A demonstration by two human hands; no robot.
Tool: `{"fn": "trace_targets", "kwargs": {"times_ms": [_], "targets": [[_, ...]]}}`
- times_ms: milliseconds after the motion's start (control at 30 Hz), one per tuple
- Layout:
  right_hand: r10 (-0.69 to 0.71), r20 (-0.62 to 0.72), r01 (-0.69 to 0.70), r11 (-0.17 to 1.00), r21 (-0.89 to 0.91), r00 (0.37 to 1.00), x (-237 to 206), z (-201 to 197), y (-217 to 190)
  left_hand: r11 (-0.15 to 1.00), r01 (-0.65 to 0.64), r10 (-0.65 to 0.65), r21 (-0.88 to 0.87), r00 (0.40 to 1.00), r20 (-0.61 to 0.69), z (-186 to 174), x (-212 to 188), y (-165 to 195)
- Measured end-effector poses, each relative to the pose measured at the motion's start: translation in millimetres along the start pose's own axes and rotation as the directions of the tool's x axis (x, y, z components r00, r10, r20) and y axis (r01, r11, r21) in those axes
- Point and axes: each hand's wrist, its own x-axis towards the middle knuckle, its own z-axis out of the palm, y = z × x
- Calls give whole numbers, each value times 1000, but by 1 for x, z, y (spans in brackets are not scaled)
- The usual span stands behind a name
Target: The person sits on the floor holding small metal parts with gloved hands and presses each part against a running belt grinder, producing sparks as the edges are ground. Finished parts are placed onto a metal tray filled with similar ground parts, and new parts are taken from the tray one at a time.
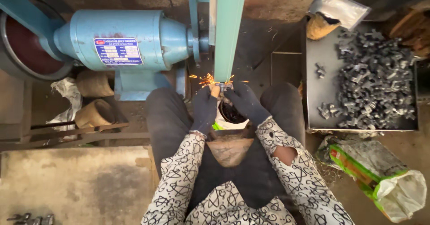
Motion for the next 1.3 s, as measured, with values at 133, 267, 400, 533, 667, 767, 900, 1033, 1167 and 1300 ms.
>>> {"fn": "trace_targets", "kwargs": {"times_ms": [133, 267, 400, 533, 667, 767, 900, 1033, 1167, 1300], "targets": [[-139, -29, 136, 988, -78, 990, 4, -10, 2, 997, 66, -66, -48, 998, 2, 10, -1, -4], [-132, -31, 131, 991, -25, 991, -2, -20, 2, 999, 36, -36, -5, 999, -9, 26, -2, -11], [-64, 1, 64, 995, 80, 998, -11, -26, -3, 930, -115, 141, 350, 989, -49, 26, 1, -11], [-133, -154, 112, 983, -143, 979, -23, -27, -10, 966, -173, 159, 193, 983, 86, 13, -3, -5], [-492, -134, 373, 787, -491, 861, -35, -23, -19, 976, -86, 137, -201, 958, 254, 1, -15, -3], [-607, -89, 429, 650, -627, 790, -39, -18, -23, 864, 329, -233, -381, 933, 276, -4, -15, -7], [-121, -126, 116, 992, -51, 985, -40, -12, -26, 938, 185, -137, -294, 975, 175, -5, -13, -14], [-23, -48, 22, 1000, -18, 999, -35, -6, -23, 966, 83, -45, -246, 987, 156, -4, -16, -14], [-28, -42, 32, 993, 114, 999, -24, -2, -16, 985, -35, 47, -168, 996, 69, -4, -16, -5], [-36, -155, 40, 999, 24, 987, -10, 2, -8, 995, 97, -97, 18, 995, 22, 4, -8, 4]]}}
